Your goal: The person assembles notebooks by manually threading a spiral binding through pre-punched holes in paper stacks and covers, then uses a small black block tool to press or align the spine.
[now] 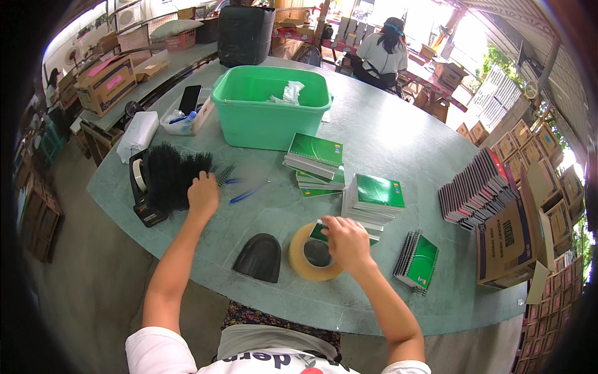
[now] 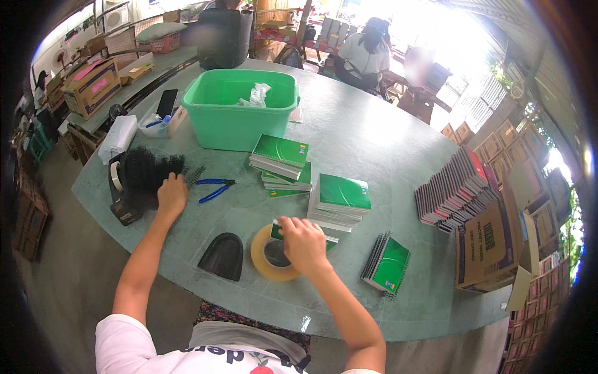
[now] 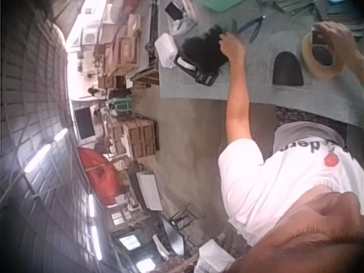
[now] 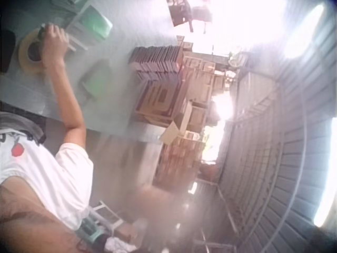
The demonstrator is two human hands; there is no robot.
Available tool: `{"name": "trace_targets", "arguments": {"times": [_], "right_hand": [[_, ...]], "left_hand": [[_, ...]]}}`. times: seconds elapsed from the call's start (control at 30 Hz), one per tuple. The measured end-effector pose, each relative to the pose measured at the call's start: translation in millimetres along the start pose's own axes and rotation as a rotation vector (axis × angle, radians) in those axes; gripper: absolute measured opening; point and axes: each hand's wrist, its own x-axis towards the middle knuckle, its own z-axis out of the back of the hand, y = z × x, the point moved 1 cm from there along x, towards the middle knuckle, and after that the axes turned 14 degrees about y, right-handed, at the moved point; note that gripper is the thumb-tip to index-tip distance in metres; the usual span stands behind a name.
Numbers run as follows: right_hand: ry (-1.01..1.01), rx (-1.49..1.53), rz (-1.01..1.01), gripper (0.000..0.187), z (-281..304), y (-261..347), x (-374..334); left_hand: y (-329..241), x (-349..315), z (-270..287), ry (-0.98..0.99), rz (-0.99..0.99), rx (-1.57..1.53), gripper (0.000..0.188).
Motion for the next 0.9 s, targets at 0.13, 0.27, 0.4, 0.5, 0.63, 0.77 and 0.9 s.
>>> {"name": "trace_targets", "arguments": {"times": [0.13,0.27,0.4,0.5,0.63,0.77,0.9], "right_hand": [[0.027,0.065,-0.028,0.020,1.7,-1.5,6.2],[0.046,0.146,-0.038,0.019,0.3,10.0,16.5],[0.035,0.339,-0.031,0.015,-0.5,8.5,19.0],[0.057,0.294,-0.026,0.014,0.4,8.4,20.2],[0.017,0.316,-0.045,0.014,-1.4,4.9,17.9],[0.006,0.325,-0.007,0.015,-2.0,6.8,18.0],[0.003,0.369,0.013,0.016,0.8,13.0,19.1]], "left_hand": [[-16.9,-2.8,56.8,-0.106,-0.040,-0.348,0.018],[-37.6,-7.3,103.8,0.083,-0.214,-1.035,0.021],[-72.9,-10.0,103.4,0.311,-0.241,-1.954,0.019],[-110.5,-35.7,87.1,0.782,-0.296,-1.587,0.032],[-132.6,-61.6,80.2,0.722,-0.488,-1.184,0.047],[-138.1,-64.4,102.0,0.348,-0.448,-1.103,0.023],[-145.0,-69.9,89.9,0.162,-0.429,-0.995,0.017]]}}
